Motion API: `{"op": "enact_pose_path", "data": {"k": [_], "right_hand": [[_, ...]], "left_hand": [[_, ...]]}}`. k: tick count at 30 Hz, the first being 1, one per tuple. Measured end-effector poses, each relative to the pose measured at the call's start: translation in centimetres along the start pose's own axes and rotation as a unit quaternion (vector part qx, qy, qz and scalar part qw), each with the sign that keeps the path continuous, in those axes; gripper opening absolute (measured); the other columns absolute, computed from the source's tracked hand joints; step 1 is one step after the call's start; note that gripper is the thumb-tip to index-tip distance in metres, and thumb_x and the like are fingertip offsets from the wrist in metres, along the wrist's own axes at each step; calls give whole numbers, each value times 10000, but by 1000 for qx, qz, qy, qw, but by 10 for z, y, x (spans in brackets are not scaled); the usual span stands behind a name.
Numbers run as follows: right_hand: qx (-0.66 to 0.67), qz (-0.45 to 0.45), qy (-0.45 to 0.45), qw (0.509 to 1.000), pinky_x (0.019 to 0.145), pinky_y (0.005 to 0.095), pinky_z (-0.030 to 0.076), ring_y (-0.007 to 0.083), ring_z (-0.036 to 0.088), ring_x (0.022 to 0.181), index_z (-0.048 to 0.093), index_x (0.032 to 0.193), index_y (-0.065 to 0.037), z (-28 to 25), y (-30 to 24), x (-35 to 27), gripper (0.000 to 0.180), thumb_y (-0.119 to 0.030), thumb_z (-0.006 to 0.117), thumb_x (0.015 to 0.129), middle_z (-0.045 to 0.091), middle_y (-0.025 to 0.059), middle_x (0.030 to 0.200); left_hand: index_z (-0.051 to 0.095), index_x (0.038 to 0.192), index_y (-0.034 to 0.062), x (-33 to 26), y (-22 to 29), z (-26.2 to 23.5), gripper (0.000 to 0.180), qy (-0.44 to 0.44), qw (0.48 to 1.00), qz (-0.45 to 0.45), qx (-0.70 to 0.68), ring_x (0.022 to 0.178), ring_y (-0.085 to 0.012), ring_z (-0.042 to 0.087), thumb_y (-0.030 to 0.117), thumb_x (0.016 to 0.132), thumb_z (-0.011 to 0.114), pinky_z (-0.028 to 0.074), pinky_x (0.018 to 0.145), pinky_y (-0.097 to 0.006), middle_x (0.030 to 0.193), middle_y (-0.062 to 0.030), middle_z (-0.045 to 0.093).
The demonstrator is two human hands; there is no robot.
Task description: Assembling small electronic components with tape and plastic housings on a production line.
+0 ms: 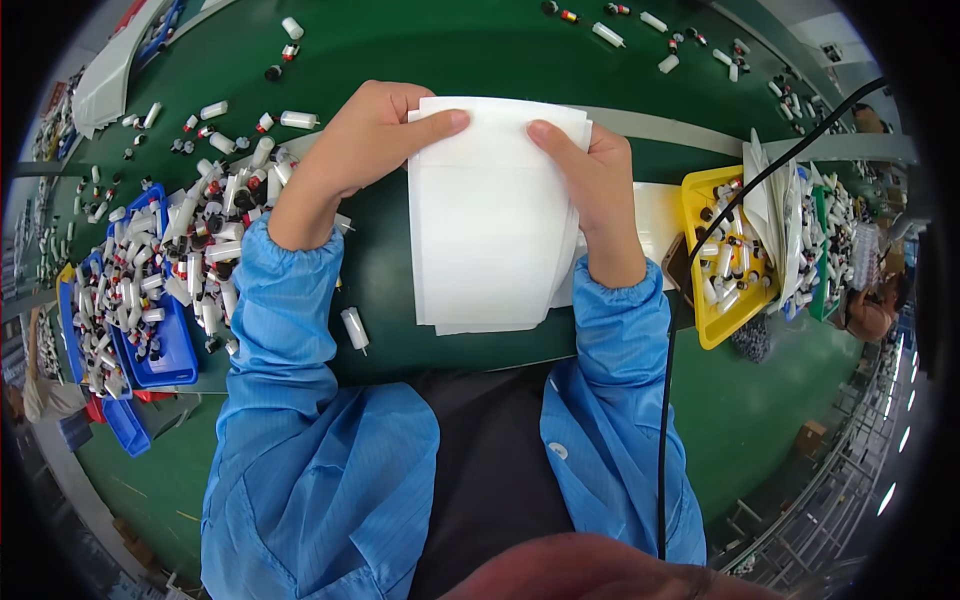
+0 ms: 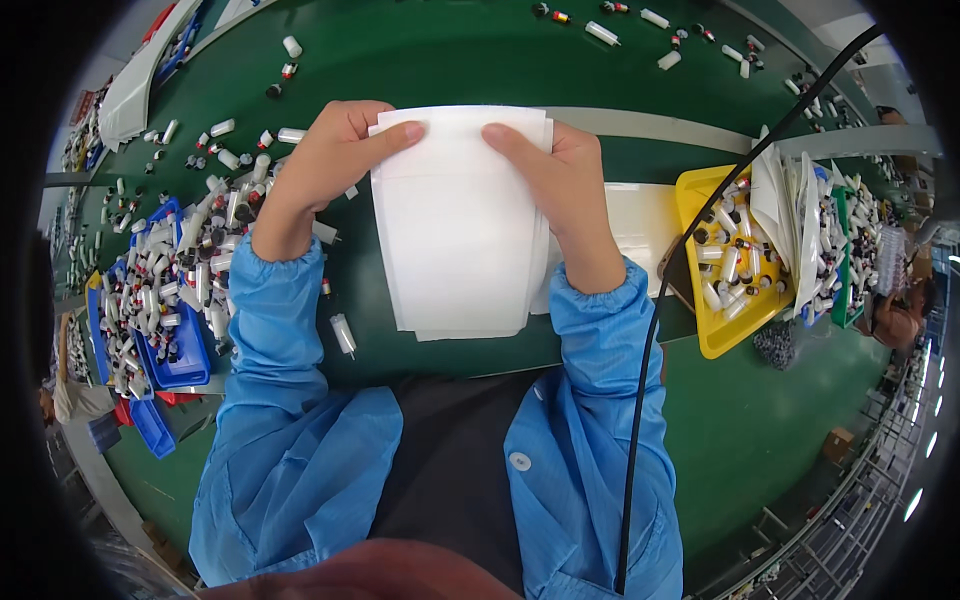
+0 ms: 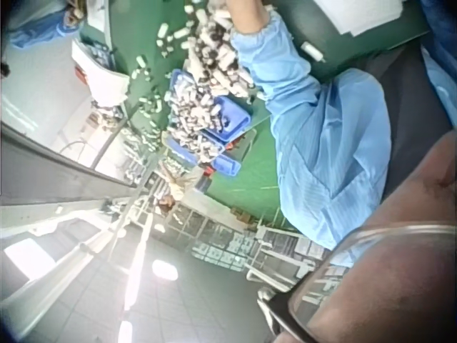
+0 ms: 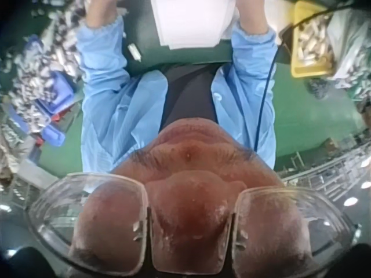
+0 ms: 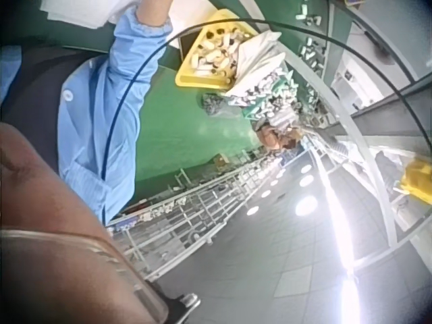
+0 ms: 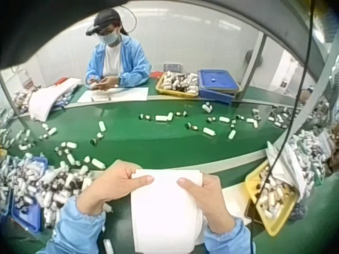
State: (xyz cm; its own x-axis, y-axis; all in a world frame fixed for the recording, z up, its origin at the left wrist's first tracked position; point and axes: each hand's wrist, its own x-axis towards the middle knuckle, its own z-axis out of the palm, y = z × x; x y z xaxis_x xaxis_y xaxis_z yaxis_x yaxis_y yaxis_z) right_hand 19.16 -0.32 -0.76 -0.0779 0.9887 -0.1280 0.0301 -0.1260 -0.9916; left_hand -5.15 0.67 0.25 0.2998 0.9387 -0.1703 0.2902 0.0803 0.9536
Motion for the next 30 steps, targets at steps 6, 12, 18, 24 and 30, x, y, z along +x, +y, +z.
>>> {"op": "enact_pose_path", "data": {"k": [6, 12, 18, 24, 30], "right_hand": [[113, 19, -81, 990, 685, 273, 566, 161, 707, 768, 703, 1076, 20, 2, 18, 6, 297, -133, 787, 836, 736, 112, 952], [15, 93, -138, 986, 713, 288, 570, 163, 704, 821, 661, 1165, 0, -1, 35, 12, 396, -109, 800, 810, 730, 109, 974], [-381, 1, -66, 922, 674, 326, 543, 234, 679, 764, 576, 1293, 2, -7, 28, -4, 613, -129, 821, 746, 698, 126, 962], [-403, -363, -93, 835, 743, 390, 538, 341, 632, 871, 573, 1247, -24, 52, 41, -26, 473, -10, 673, 785, 541, 178, 1142], [-369, -340, -96, 860, 765, 417, 536, 347, 619, 895, 603, 968, 56, 67, 64, -15, 204, 35, 620, 765, 518, 177, 1014]], "left_hand": [[706, 854, 3, 2, -15, -2, 274, -21, 994, 101, 45, 605, -48, 513, 269, 890, 757, 393, 524, -233, 652, 27, 588], [693, 834, -27, 7, -28, -16, 323, -115, 964, 44, 237, 582, -202, 573, 290, 844, 754, 460, 567, -317, 651, -134, 608], [708, 904, -17, 8, -57, -12, 245, -82, 945, 115, 294, 676, -215, 616, 197, 799, 768, 489, 629, -330, 726, -123, 655], [722, 982, 1, 10, -51, -2, 292, -137, 943, 114, 280, 745, -244, 667, 136, 734, 795, 524, 677, -341, 828, -136, 709], [680, 1163, -6, -12, -7, -48, 510, -63, 922, 19, 382, 845, -231, 702, 271, 755, 812, 559, 752, -337, 980, -160, 730]]}}
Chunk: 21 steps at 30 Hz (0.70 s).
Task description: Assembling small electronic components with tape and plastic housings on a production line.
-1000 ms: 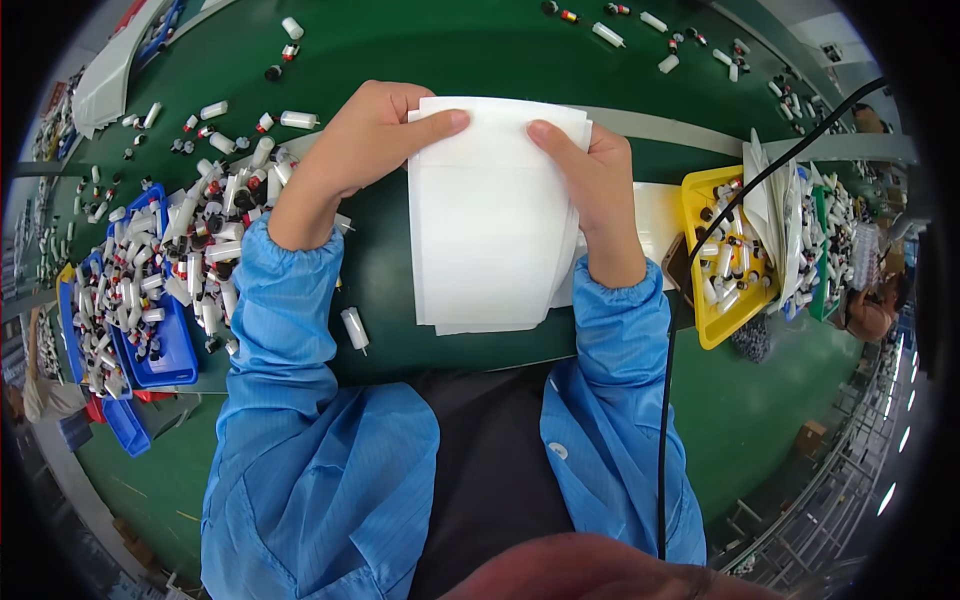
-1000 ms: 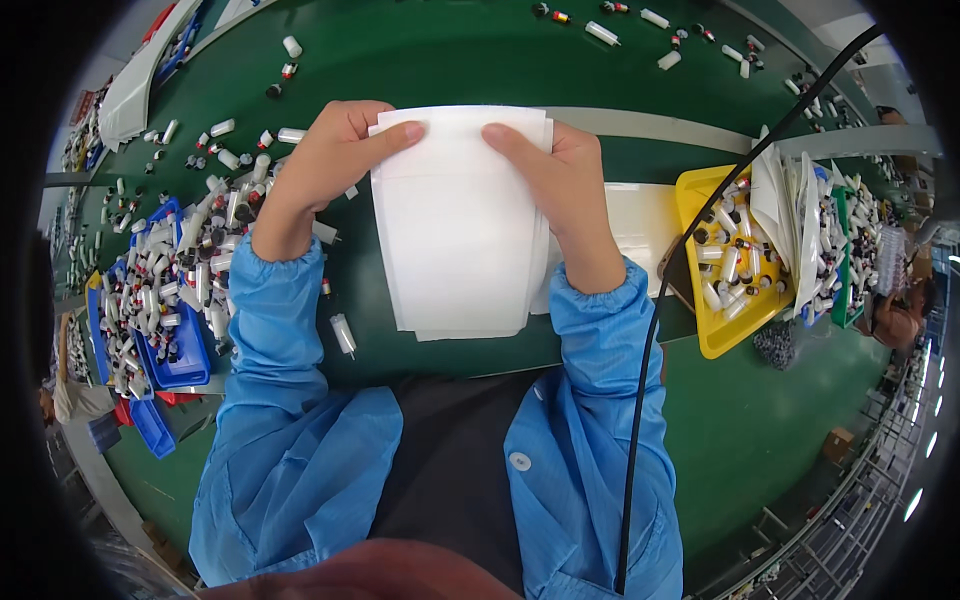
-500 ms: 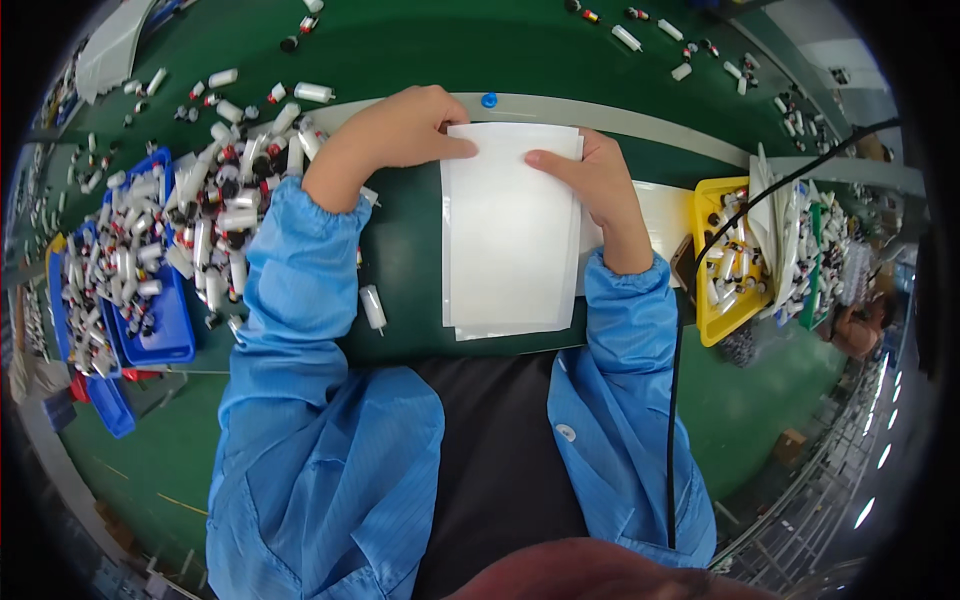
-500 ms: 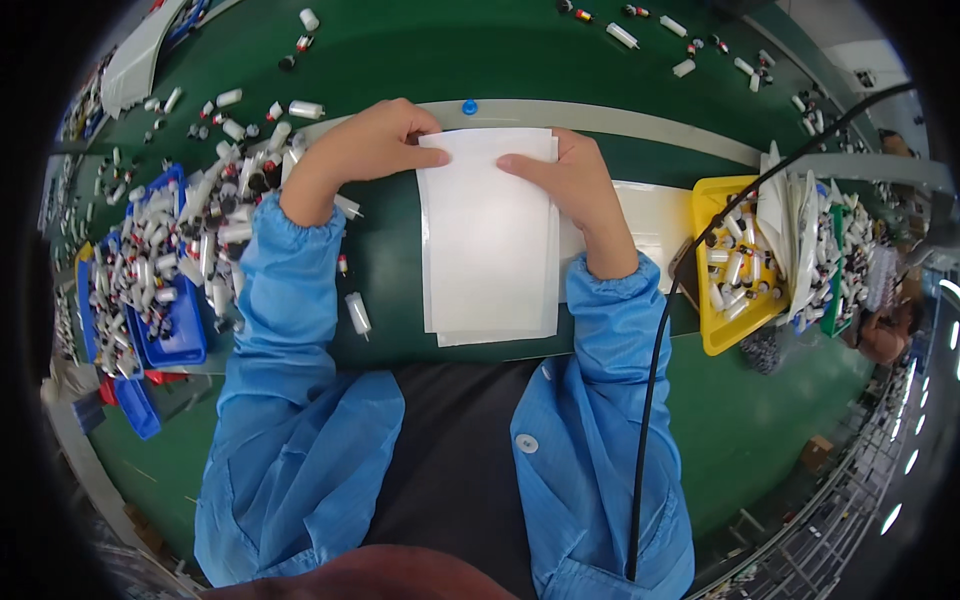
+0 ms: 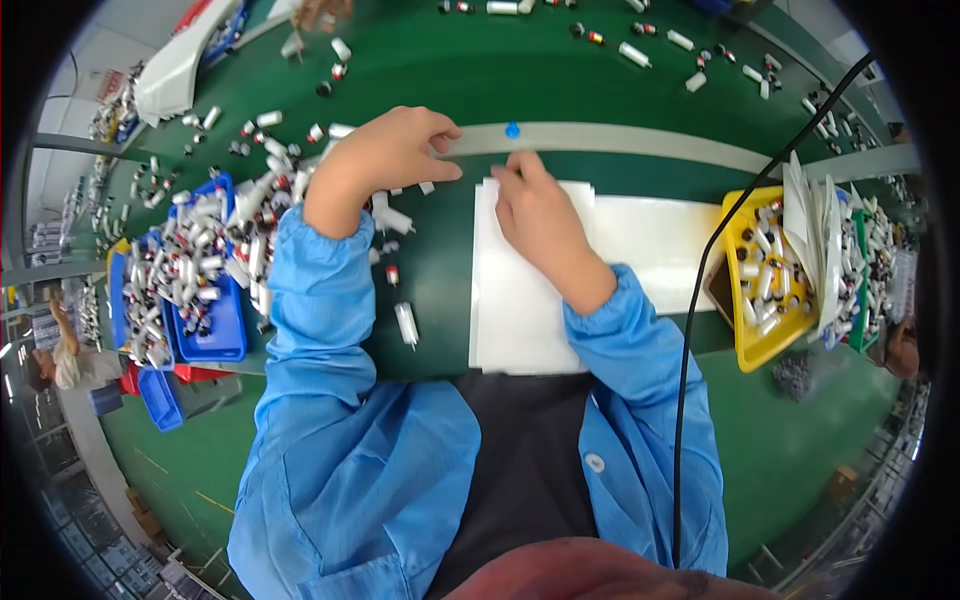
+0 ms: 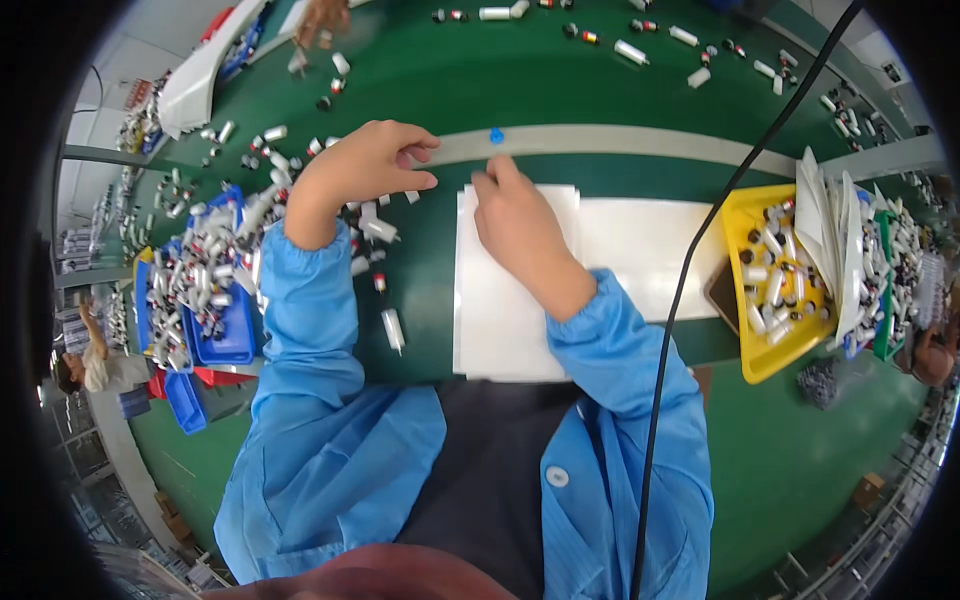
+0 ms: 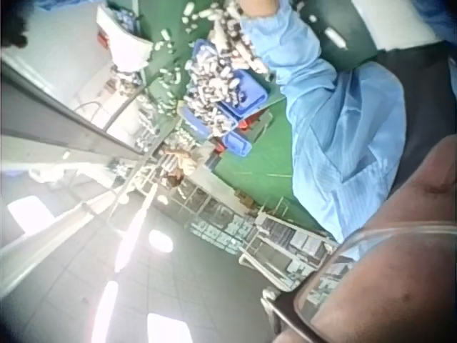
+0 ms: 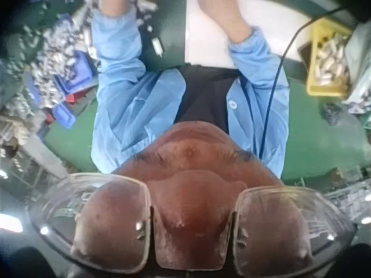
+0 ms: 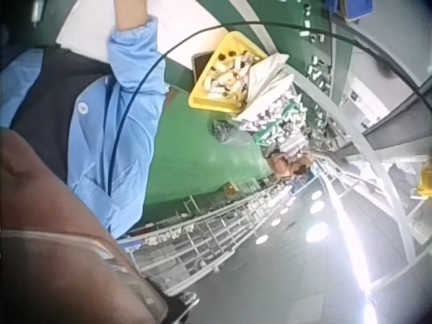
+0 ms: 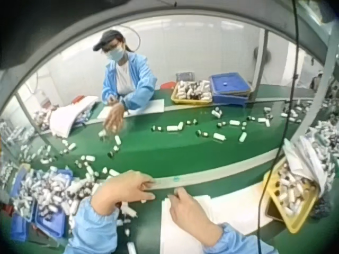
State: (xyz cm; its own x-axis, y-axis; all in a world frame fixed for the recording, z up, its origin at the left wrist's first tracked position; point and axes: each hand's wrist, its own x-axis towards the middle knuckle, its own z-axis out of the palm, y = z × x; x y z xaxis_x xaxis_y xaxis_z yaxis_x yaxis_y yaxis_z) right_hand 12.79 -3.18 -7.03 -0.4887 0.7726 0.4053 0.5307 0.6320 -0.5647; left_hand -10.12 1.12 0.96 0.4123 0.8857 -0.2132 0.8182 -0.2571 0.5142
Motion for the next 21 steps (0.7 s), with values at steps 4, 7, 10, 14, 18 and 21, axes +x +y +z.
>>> {"op": "enact_pose_path", "data": {"k": [4, 7, 10, 14, 18, 21], "right_hand": [[2, -1, 3, 1000, 764, 415, 532, 344, 603, 866, 573, 891, 35, -5, -2, -1, 155, 40, 623, 744, 502, 181, 982], [-5, -24, 4, 1000, 748, 407, 533, 330, 597, 840, 568, 898, 26, -4, -2, -3, 180, 46, 627, 729, 494, 176, 969], [-27, -30, 7, 999, 701, 391, 533, 311, 589, 786, 560, 901, 1, -1, 1, -4, 186, 23, 631, 730, 492, 169, 955], [-36, -37, 1, 999, 652, 378, 525, 300, 581, 747, 542, 931, -20, -2, 2, -4, 207, 9, 620, 742, 497, 156, 944], [5, -21, -9, 1000, 653, 397, 526, 309, 595, 766, 533, 994, -29, -9, 1, -3, 322, -29, 693, 715, 506, 144, 952], [87, -8, -8, 996, 660, 406, 528, 303, 617, 793, 542, 1024, -50, -16, -7, 2, 381, -70, 746, 702, 514, 140, 975]], "left_hand": [[689, 1167, 22, 55, -11, -54, 526, 0, 997, -33, 72, 930, -287, 707, 415, 821, 740, 556, 822, -379, 1023, -156, 730], [684, 1179, 46, 137, -70, -56, 466, 118, 991, 8, 60, 936, -303, 694, 376, 852, 710, 549, 835, -386, 999, -153, 726], [662, 1207, 46, 207, -81, -26, 464, 241, 965, 38, 93, 945, -296, 685, 344, 856, 714, 542, 862, -380, 1014, -162, 711], [650, 1222, 68, 266, -76, 11, 474, 391, 909, 68, 127, 1006, -333, 657, 333, 836, 727, 532, 895, -411, 1101, -204, 671], [668, 1192, 139, 286, -66, 27, 367, 331, 939, -71, 66, 1088, -363, 631, 292, 858, 686, 537, 902, -458, 1148, -170, 634], [693, 1111, 87, 288, -101, 29, 335, 382, 919, -17, 92, 995, -375, 651, 292, 846, 694, 533, 891, -427, 1052, -214, 682]]}}
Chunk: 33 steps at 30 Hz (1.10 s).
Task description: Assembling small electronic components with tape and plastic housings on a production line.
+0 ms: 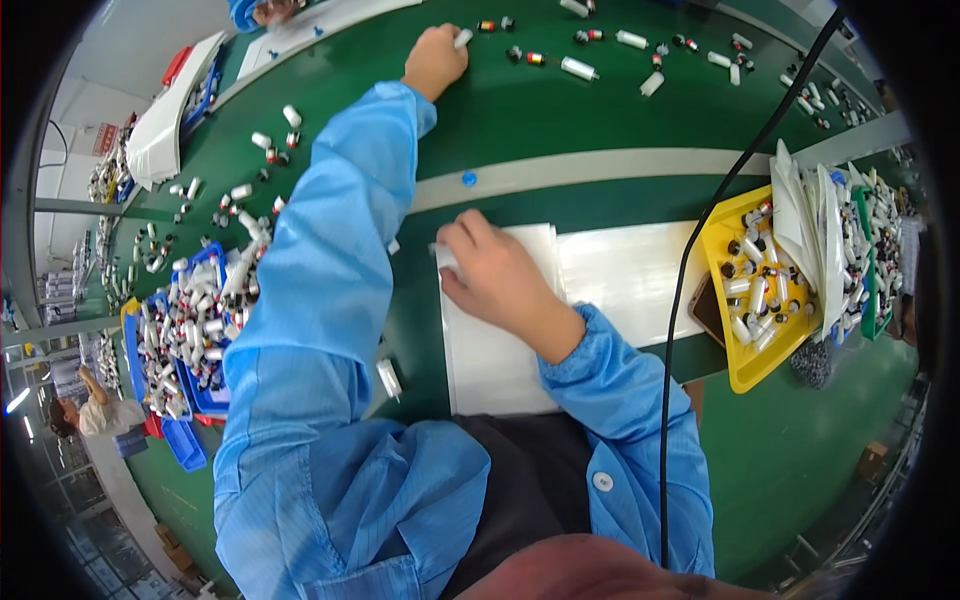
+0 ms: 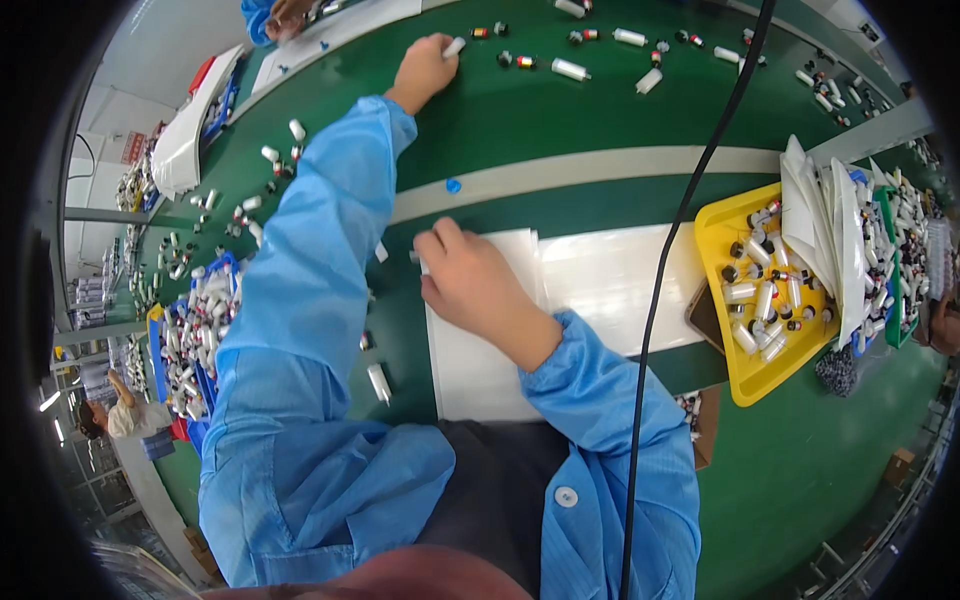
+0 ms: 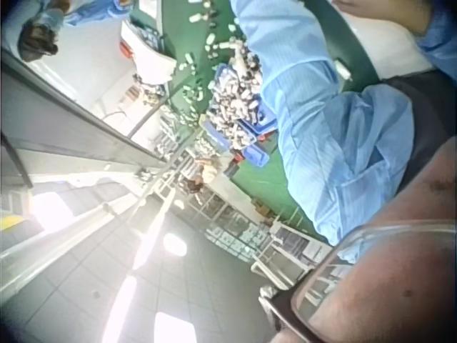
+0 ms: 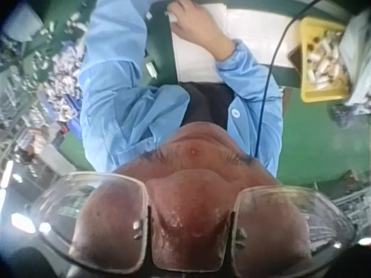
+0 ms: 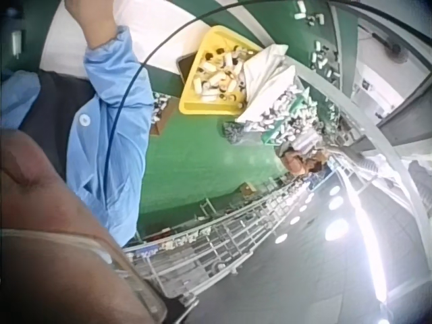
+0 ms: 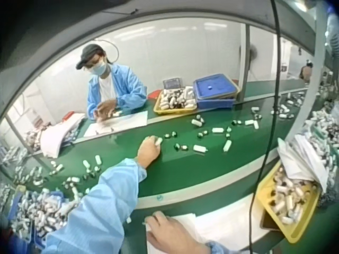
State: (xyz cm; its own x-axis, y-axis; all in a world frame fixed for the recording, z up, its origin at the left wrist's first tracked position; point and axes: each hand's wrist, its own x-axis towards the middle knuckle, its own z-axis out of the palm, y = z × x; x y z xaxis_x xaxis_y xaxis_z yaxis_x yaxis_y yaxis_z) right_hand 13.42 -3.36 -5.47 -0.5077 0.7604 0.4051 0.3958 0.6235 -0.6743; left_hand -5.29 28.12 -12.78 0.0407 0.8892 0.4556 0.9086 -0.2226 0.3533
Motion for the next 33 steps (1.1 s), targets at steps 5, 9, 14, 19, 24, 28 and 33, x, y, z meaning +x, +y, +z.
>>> {"op": "enact_pose_path", "data": {"k": [5, 9, 14, 19, 24, 28, 33], "right_hand": [[215, 116, 47, 969, 653, 314, 514, 186, 620, 728, 589, 996, -37, 3, 10, 3, 272, -94, 770, 802, 605, 89, 936], [447, 191, 90, 869, 668, 221, 490, 65, 610, 732, 647, 948, -15, 6, 9, 6, 126, -73, 739, 886, 672, 19, 831], [481, 206, 89, 847, 673, 207, 487, 59, 596, 721, 632, 991, -14, -2, 10, 5, 115, -42, 705, 907, 646, -6, 786], [553, 198, 100, 803, 689, 219, 502, 85, 594, 712, 546, 1184, -6, -4, 17, 5, 347, 27, 700, 875, 623, 26, 887], [297, 8, 221, 929, 773, 319, 562, 203, 673, 895, 181, 1502, -38, -9, 7, 11, 937, 101, 744, 766, 430, 166, 1310], [323, -8, 219, 921, 822, 350, 569, 254, 678, 976, 121, 1538, -50, 4, 7, 6, 978, 126, 708, 776, 394, 169, 1339], [290, -1, 229, 929, 805, 331, 567, 252, 677, 964, 134, 1533, -62, 10, 9, 2, 944, 172, 663, 787, 365, 170, 1364]], "left_hand": [[671, 1034, -23, -14, 50, -101, 254, 23, 980, -58, -187, 807, -161, 674, 208, 931, 646, 536, 700, -333, 926, -66, 699], [665, 1045, 5, -58, 54, -188, 244, 79, 836, -124, -528, 928, -183, 653, 228, 959, 618, 489, 812, -300, 922, -54, 673], [562, 1238, 53, -151, 113, -258, 305, 65, 663, -235, -708, 988, -230, 640, 276, 1036, 513, 520, 844, -338, 999, -41, 629], [431, 1364, 138, -180, 115, -252, 352, 27, 571, -287, -769, 1026, -278, 636, 334, 1073, 422, 562, 857, -431, 1028, -64, 595], [436, 1325, 148, -184, 138, -225, 321, -18, 453, -311, -835, 1023, -318, 636, 343, 1071, 424, 569, 905, -480, 988, -78, 591], [507, 1273, 42, -199, 142, -195, 349, 3, 444, -256, -859, 1129, -316, 622, 304, 1055, 430, 501, 1045, -435, 987, -108, 607], [416, 1348, 24, -203, 137, -178, 413, -38, 474, -253, -842, 1178, -281, 571, 332, 1075, 382, 461, 1086, -412, 1045, -91, 578]]}}
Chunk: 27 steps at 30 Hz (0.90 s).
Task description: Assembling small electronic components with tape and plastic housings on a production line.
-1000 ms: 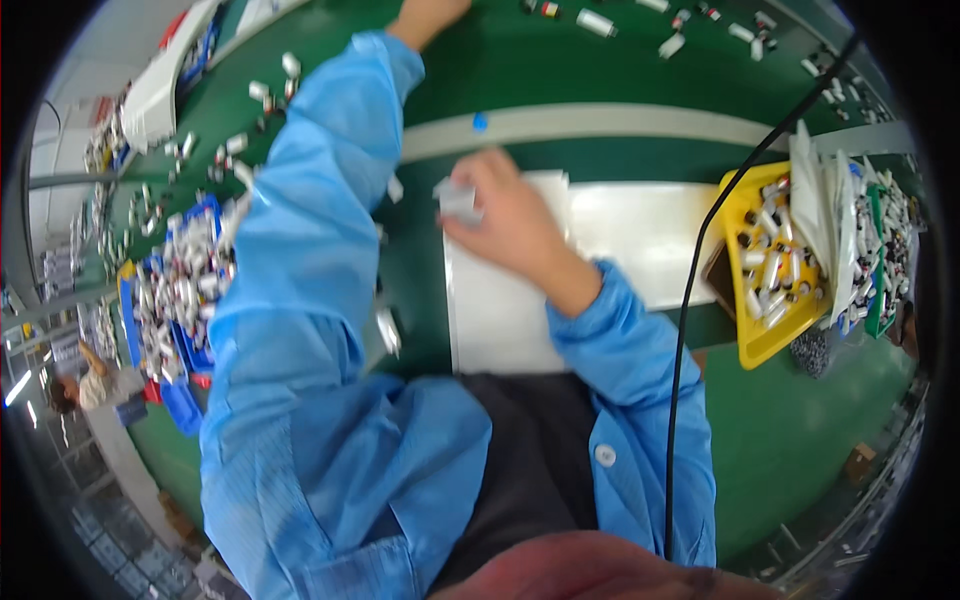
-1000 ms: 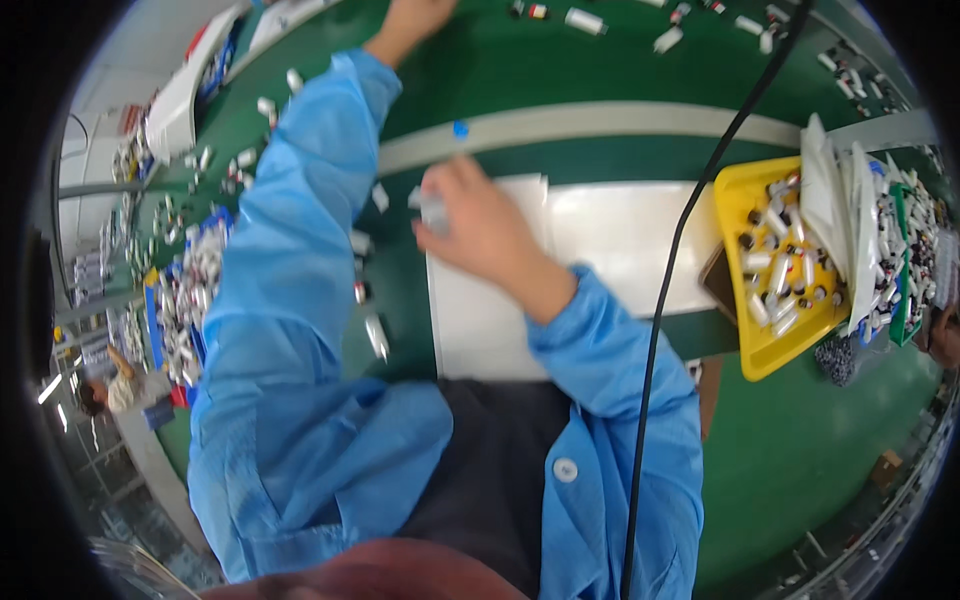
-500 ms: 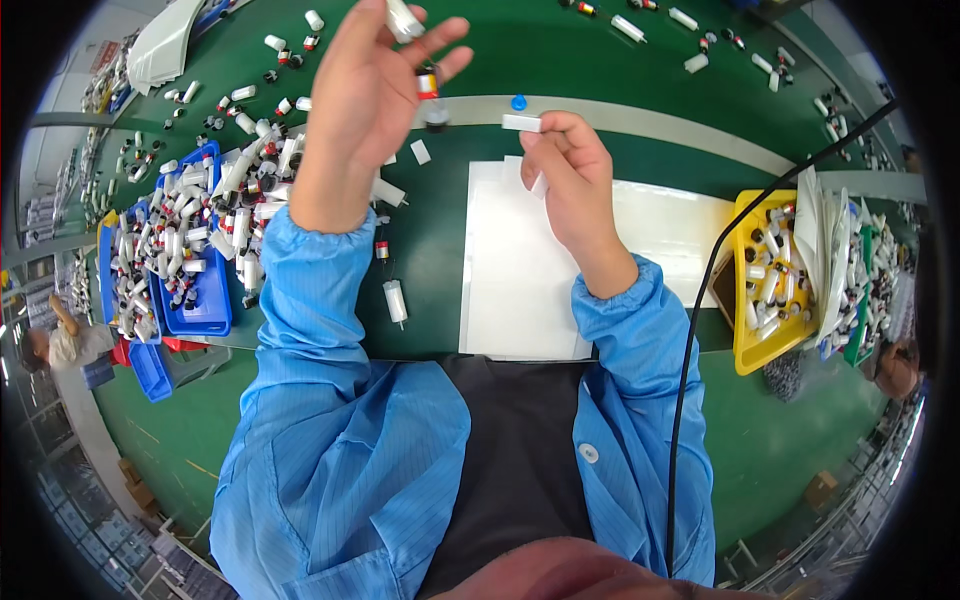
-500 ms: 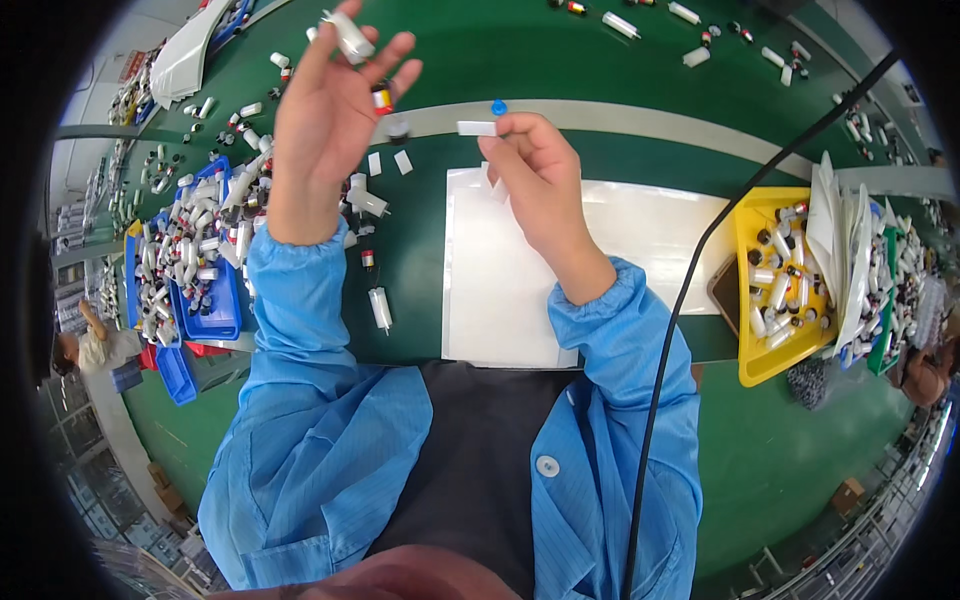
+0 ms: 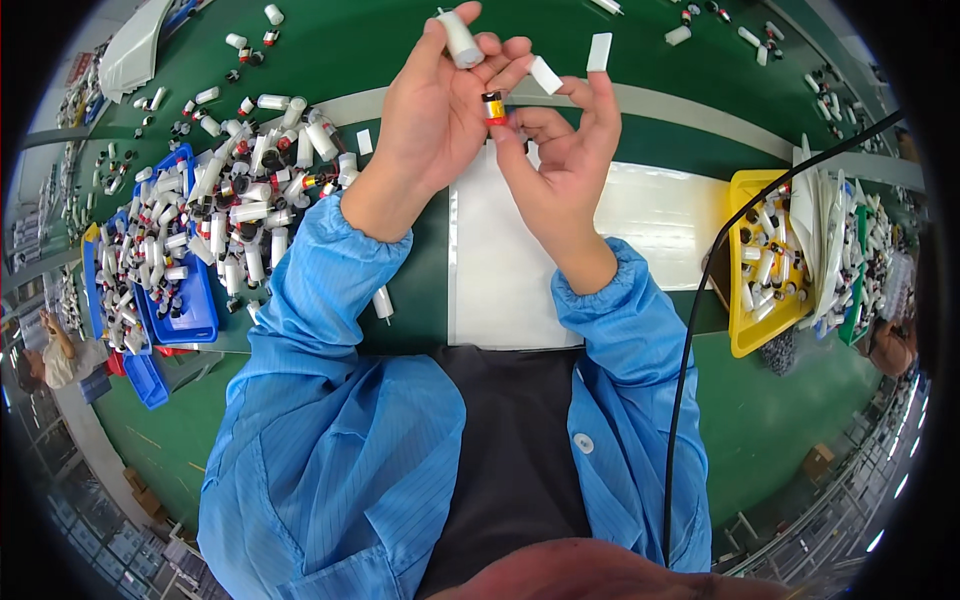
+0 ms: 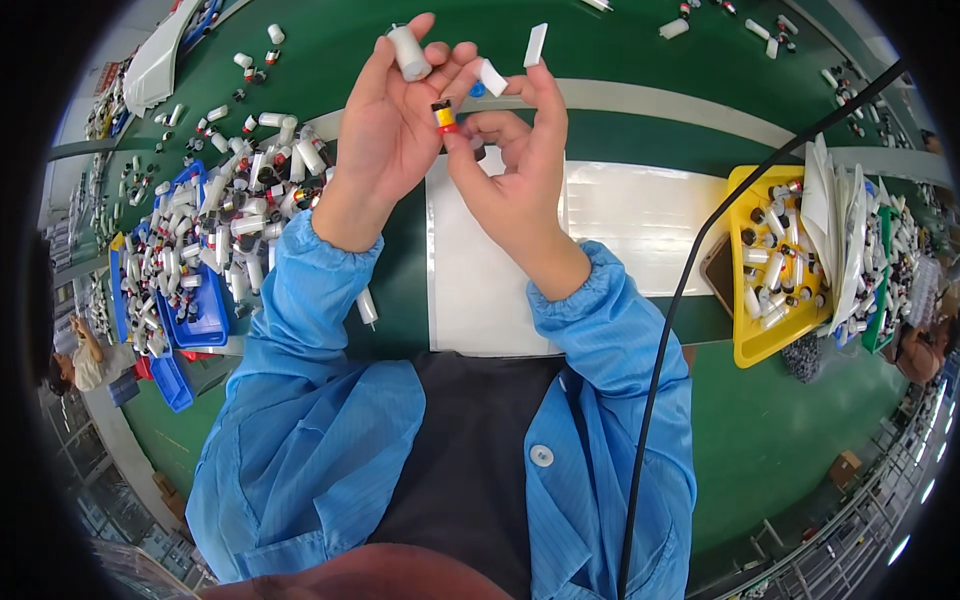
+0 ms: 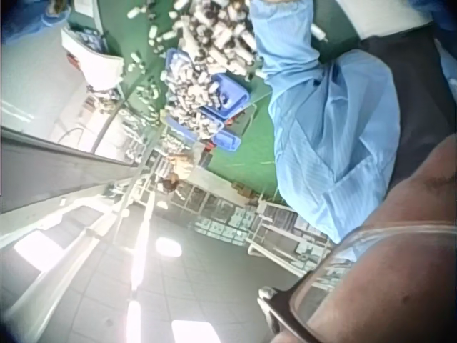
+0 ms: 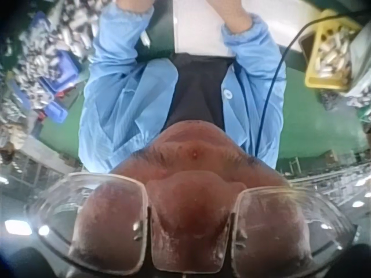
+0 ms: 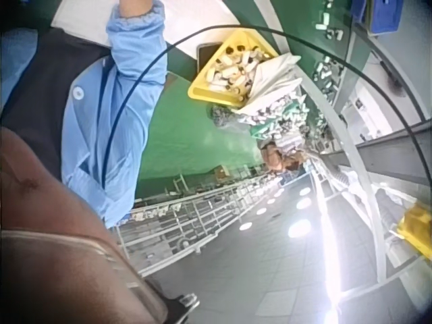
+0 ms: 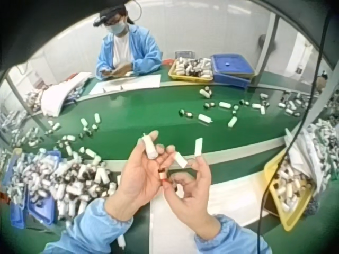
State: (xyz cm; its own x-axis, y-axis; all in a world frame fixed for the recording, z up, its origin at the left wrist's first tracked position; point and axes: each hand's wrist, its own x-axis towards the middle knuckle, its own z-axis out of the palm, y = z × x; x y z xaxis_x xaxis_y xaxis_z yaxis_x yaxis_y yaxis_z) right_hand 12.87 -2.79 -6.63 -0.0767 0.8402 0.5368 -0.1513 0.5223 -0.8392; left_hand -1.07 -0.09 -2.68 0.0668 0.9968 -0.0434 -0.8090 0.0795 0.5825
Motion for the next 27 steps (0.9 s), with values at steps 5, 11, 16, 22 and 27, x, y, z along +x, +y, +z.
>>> {"op": "enact_pose_path", "data": {"k": [5, 11, 16, 22, 27], "right_hand": [[-217, -138, -22, 966, 768, 288, 534, 200, 665, 918, 166, 1526, -29, -14, 0, 8, 923, 151, 683, 783, 420, 199, 1312], [-319, -194, 1, 928, 832, 325, 506, 217, 619, 991, 247, 1507, -21, -16, 1, 14, 877, 102, 712, 774, 536, 154, 1161], [-112, -94, 55, 988, 855, 333, 500, 212, 606, 1027, 365, 1444, -6, -9, 3, 9, 740, 40, 727, 800, 664, 97, 956], [80, 53, 55, 994, 853, 261, 508, 150, 644, 957, 250, 1479, -16, -26, 2, 15, 724, 83, 657, 889, 634, 119, 1101], [167, 146, 34, 974, 785, 247, 512, 120, 637, 877, 355, 1383, 5, -23, -16, 31, 510, 30, 613, 943, 672, 79, 952]], "left_hand": [[433, 1414, 3, -2, 15, 0, 516, -72, 957, -84, 268, 1155, -225, 598, 329, 1024, 518, 485, 996, -344, 1288, -126, 599], [495, 1394, -4, 0, 20, -8, 470, -109, 929, -60, 348, 1030, -174, 682, 39, 949, 638, 537, 919, -304, 1150, -120, 698], [497, 1369, -8, -1, 20, -2, 403, -106, 930, -40, 349, 1047, -190, 665, 59, 984, 600, 545, 926, -315, 1161, -127, 677], [468, 1360, -43, -2, 26, 2, 392, -121, 954, -95, 257, 1056, -170, 644, -30, 980, 562, 535, 911, -286, 1179, -120, 649], [461, 1375, -40, -4, 24, 6, 397, -137, 952, -91, 258, 1078, -158, 632, -16, 989, 551, 512, 940, -274, 1189, -108, 647]]}}
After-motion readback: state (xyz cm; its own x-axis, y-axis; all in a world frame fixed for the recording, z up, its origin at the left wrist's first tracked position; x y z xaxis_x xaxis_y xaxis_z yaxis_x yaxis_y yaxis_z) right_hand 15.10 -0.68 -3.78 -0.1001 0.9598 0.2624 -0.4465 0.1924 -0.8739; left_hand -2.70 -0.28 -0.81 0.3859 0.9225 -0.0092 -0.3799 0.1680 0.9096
